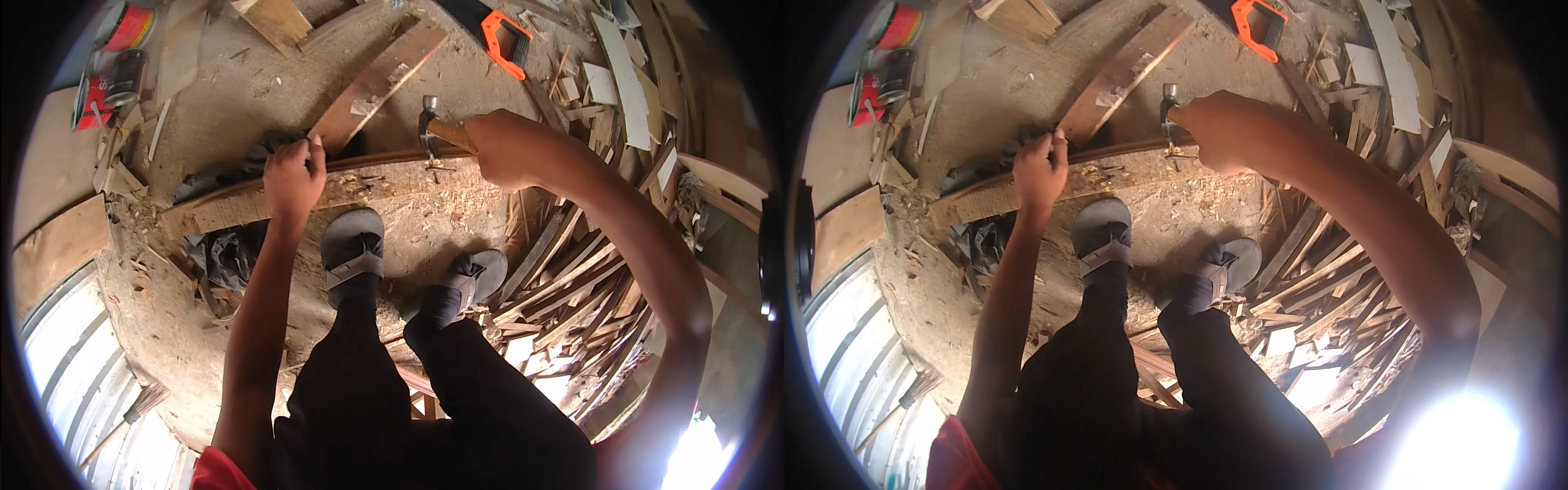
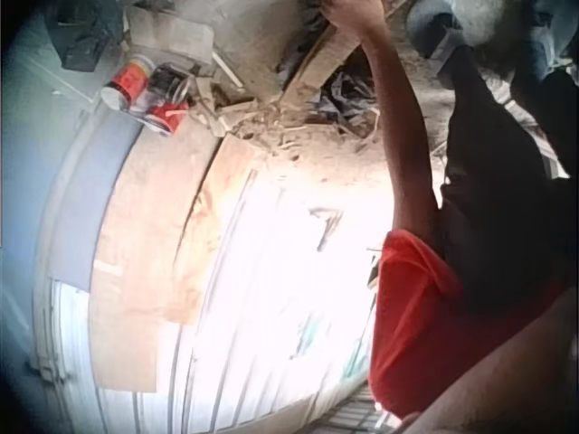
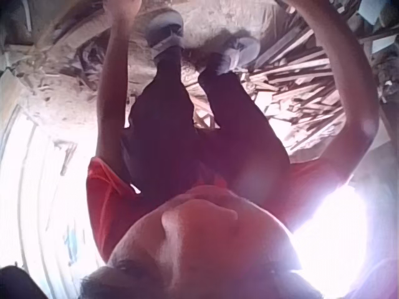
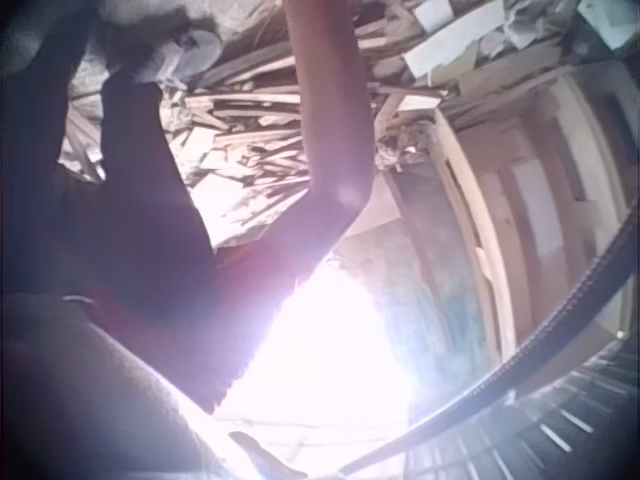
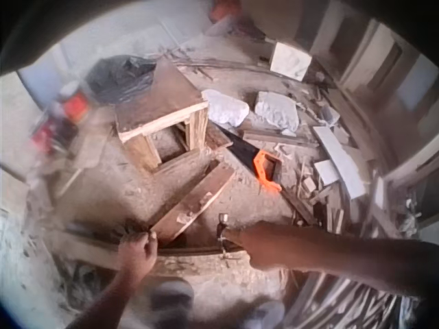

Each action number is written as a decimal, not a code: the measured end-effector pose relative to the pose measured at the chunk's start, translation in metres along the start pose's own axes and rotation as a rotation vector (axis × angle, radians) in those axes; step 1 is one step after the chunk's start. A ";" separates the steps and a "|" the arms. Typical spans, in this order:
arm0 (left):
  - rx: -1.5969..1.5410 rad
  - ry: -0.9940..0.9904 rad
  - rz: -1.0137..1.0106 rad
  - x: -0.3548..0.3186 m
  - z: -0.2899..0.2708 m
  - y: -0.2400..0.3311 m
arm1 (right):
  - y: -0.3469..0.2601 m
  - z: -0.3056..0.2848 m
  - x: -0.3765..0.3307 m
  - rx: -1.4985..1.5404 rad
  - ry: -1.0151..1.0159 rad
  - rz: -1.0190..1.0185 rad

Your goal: The person holds a wooden plank and uses a hammer to drive nails into it. The person repeatedly positions nails and strikes them with the hammer while sitting on the floor.

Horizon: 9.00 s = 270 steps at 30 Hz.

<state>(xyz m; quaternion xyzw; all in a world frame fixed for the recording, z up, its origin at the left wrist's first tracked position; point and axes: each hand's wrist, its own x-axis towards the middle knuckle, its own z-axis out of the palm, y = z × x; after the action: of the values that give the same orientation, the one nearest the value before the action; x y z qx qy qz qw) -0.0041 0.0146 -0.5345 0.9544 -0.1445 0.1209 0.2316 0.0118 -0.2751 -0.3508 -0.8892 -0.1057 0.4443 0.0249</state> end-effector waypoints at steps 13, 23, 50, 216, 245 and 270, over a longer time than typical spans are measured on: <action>0.013 -0.034 -0.110 -0.001 0.003 -0.001 | -0.028 -0.059 0.013 0.005 -0.412 0.031; 0.072 -0.137 -0.229 0.003 -0.003 -0.001 | -0.049 0.046 -0.049 0.368 0.094 0.198; 0.203 -0.097 -0.135 -0.020 0.001 0.032 | -0.041 0.133 -0.058 1.051 0.083 0.311; 0.058 -0.165 0.223 -0.072 -0.038 0.055 | 0.108 0.180 0.005 0.496 0.905 -0.093; 0.187 -0.388 0.255 0.030 -0.017 0.023 | -0.016 0.203 -0.049 -0.419 0.831 0.010; 0.173 -0.165 0.371 0.012 -0.010 0.019 | -0.019 0.204 -0.058 -0.067 0.790 -0.078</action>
<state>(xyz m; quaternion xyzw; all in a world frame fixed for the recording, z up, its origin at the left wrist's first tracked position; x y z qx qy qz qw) -0.0004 0.0010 -0.5142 0.9344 -0.3254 0.0947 0.1100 -0.1873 -0.2789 -0.4262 -0.9873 -0.1362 0.0632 0.0514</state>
